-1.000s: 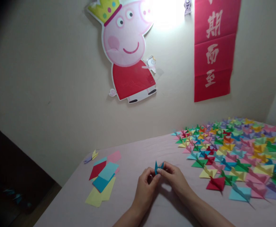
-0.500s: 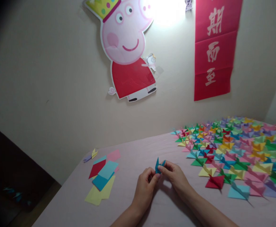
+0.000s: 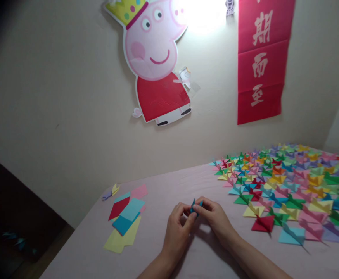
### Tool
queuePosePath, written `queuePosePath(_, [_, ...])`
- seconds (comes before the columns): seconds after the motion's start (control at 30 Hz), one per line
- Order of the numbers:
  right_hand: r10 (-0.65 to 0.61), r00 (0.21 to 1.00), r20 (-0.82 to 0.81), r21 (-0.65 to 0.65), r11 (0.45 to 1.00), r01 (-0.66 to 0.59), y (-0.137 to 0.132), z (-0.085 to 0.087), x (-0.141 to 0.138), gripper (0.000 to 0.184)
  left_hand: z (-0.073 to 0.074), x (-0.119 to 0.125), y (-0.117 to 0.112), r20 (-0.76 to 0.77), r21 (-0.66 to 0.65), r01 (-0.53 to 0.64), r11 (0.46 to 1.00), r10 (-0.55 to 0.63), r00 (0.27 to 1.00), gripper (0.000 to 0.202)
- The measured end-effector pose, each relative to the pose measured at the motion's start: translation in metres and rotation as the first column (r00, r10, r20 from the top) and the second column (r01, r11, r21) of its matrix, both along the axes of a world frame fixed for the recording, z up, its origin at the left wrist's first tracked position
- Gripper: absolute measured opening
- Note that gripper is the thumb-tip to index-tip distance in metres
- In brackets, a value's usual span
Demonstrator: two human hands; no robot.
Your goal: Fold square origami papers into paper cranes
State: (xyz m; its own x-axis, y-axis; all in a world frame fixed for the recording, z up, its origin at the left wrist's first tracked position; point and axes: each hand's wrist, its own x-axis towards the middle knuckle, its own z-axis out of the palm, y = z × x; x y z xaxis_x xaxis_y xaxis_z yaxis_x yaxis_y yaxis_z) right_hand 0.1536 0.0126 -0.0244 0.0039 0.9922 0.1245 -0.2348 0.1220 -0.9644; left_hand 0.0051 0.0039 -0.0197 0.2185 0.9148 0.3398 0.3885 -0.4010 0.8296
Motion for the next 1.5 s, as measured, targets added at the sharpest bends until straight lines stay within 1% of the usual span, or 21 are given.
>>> queuePosePath(0.1, [0.015,1.000,0.017,0.005,1.000,-0.015,-0.0005,0.0022,-0.0006,0.031,0.0009,-0.0012,-0.0001,0.012,0.009,-0.033,0.999,0.033,0.999,0.019])
queuePosePath(0.17, [-0.004,1.000,0.024,0.004,1.000,0.003,0.0000,0.0028,0.0000,0.031,0.0005,-0.0016,0.0001,-0.006,0.023,-0.045,0.999,0.045,0.999,0.019])
queuePosePath(0.33, [-0.033,0.999,0.042,0.008,0.999,0.033,-0.0012,0.0044,0.0003,0.034,-0.0001,-0.0009,-0.0003,-0.041,0.053,-0.032,0.998,0.034,0.999,0.017])
queuePosePath(0.43, [-0.022,0.999,-0.026,-0.047,0.999,0.021,-0.0026,0.0045,-0.0020,0.035,0.0002,-0.0014,0.0001,0.018,0.010,-0.032,0.999,0.032,0.999,0.017])
queuePosePath(0.5, [0.000,0.998,-0.064,-0.089,0.996,-0.006,-0.0025,0.0036,-0.0035,0.042,0.0002,-0.0028,0.0015,0.091,-0.042,-0.032,0.999,0.035,0.995,0.020])
queuePosePath(0.57, [0.016,0.998,-0.058,-0.090,0.996,-0.021,-0.0017,0.0026,-0.0041,0.044,-0.0003,-0.0045,0.0036,0.147,-0.087,-0.035,0.996,0.048,0.988,0.022])
queuePosePath(0.63, [0.003,1.000,-0.014,-0.064,0.998,-0.004,-0.0010,0.0025,-0.0039,0.039,-0.0012,-0.0058,0.0054,0.164,-0.106,-0.046,0.993,0.063,0.984,0.025])
queuePosePath(0.77, [-0.048,0.998,0.040,-0.044,0.998,0.050,-0.0010,0.0047,-0.0020,0.041,-0.0015,-0.0061,0.0054,0.166,-0.096,-0.041,0.995,0.057,0.984,0.027])
queuePosePath(0.93, [-0.023,0.999,0.037,-0.036,0.999,0.025,-0.0020,0.0053,-0.0014,0.041,-0.0015,-0.0037,0.0046,0.134,-0.128,0.015,0.992,0.003,0.991,0.027])
queuePosePath(1.03, [0.000,0.999,0.035,-0.038,0.999,0.002,-0.0027,0.0064,-0.0029,0.041,-0.0051,-0.0028,0.0063,0.096,-0.129,-0.007,0.992,0.020,0.995,0.030])
queuePosePath(1.13, [0.028,0.999,0.046,-0.023,0.999,-0.027,-0.0034,0.0088,-0.0037,0.040,-0.0084,-0.0028,0.0073,0.089,-0.122,-0.021,0.992,0.032,0.996,0.032])
queuePosePath(1.27, [0.002,0.996,0.089,-0.003,1.000,-0.002,-0.0037,0.0094,-0.0025,0.040,-0.0084,-0.0032,0.0071,0.076,-0.126,-0.050,0.991,0.060,0.995,0.036])
queuePosePath(1.4, [0.021,0.996,0.084,-0.008,1.000,-0.021,-0.0038,0.0089,-0.0026,0.037,-0.0075,-0.0030,0.0076,0.083,-0.127,-0.040,0.991,0.051,0.995,0.034])
queuePosePath(1.5, [0.028,0.993,0.114,0.017,0.999,-0.030,-0.0037,0.0105,-0.0032,0.036,-0.0072,-0.0027,0.0077,0.061,-0.114,-0.029,0.993,0.036,0.997,0.030])
